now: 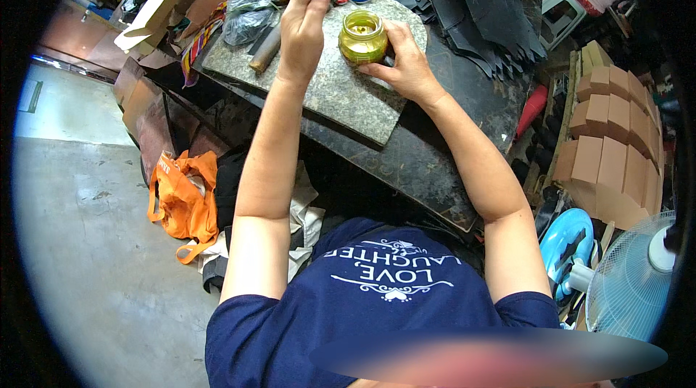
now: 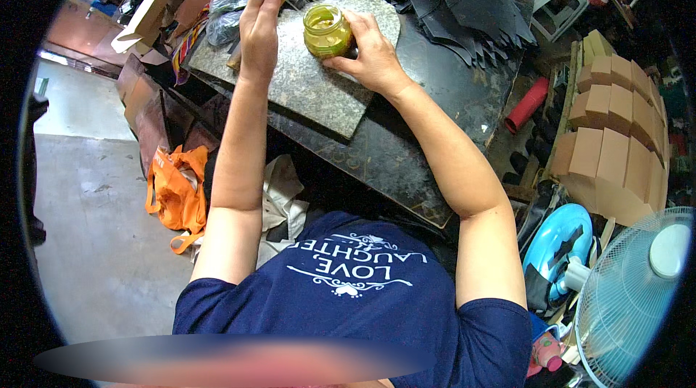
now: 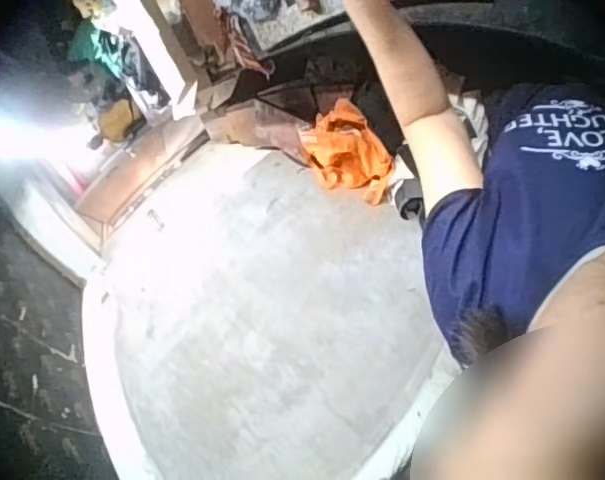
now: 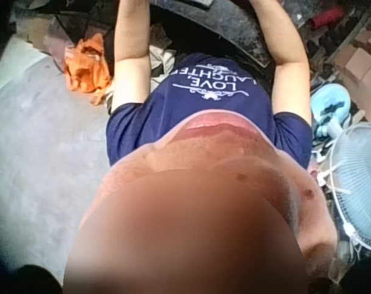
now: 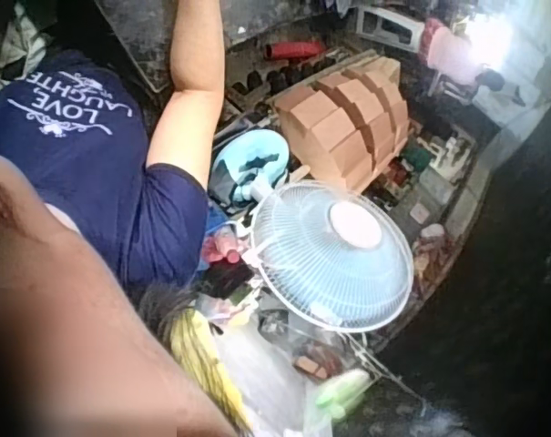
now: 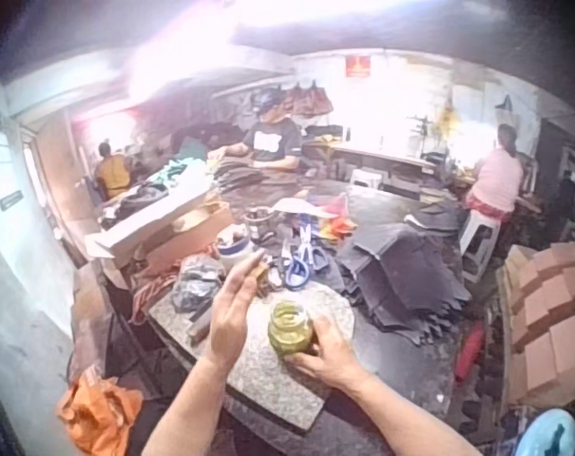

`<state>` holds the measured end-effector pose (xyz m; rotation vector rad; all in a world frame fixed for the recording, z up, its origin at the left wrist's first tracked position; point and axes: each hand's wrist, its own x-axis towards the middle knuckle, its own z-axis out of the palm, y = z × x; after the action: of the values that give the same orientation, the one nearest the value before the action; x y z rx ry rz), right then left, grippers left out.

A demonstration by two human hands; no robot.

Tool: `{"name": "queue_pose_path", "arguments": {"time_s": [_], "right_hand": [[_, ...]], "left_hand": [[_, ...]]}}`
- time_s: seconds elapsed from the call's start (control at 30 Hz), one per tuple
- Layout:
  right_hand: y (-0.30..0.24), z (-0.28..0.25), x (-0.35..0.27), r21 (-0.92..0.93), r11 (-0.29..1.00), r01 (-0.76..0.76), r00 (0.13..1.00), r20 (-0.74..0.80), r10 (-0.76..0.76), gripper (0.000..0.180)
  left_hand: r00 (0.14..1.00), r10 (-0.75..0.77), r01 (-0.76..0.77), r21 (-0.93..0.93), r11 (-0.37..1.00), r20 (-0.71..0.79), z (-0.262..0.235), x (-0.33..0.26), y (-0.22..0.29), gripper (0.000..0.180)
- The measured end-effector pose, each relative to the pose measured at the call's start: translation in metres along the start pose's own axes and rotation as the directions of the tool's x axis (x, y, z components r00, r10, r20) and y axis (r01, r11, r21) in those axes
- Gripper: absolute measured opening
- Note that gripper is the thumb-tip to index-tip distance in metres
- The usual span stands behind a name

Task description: The person assembles a red and black leather item by applying adhesive and pressing pieces together. They use scissors to trim edges and a mallet to secure the assembly. The person also handles an orange cloth bag and a jar of adhesive during the process.

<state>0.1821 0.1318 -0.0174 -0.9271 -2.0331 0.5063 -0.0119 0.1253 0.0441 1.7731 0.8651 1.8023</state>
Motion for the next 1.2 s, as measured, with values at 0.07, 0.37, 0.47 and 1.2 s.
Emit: {"name": "queue_pose_path", "arguments": {"time_s": [0.07, 0.37, 0.47, 1.2], "right_hand": [[0.000, -0.001, 0.000, -0.034, 0.999, -0.003, 1.000, 0.001, 0.003, 0.095], [0.006, -0.001, 0.002, 0.322, 0.927, -0.192, 0.981, 0.089, 0.172, 0.083], [0.010, -0.001, 0.002, 0.420, 0.886, -0.195, 0.979, 0.137, 0.150, 0.080], [0.091, -0.177, 0.072, -0.231, 0.816, -0.530, 0.800, -0.456, 0.390, 0.126]], "left_hand": [[0.991, 0.058, -0.071, 0.108, 0.992, 0.117, -0.003, 0.018, 0.000, 0.036], [0.861, -0.452, 0.482, -0.092, 0.871, 0.234, 0.002, -0.016, -0.040, 0.057], [0.834, -0.505, 0.543, -0.162, 0.824, 0.223, -0.001, -0.027, -0.037, 0.063], [0.985, 0.053, 0.085, 0.735, 0.672, -0.162, 0.014, -0.059, -0.016, 0.123]]}}
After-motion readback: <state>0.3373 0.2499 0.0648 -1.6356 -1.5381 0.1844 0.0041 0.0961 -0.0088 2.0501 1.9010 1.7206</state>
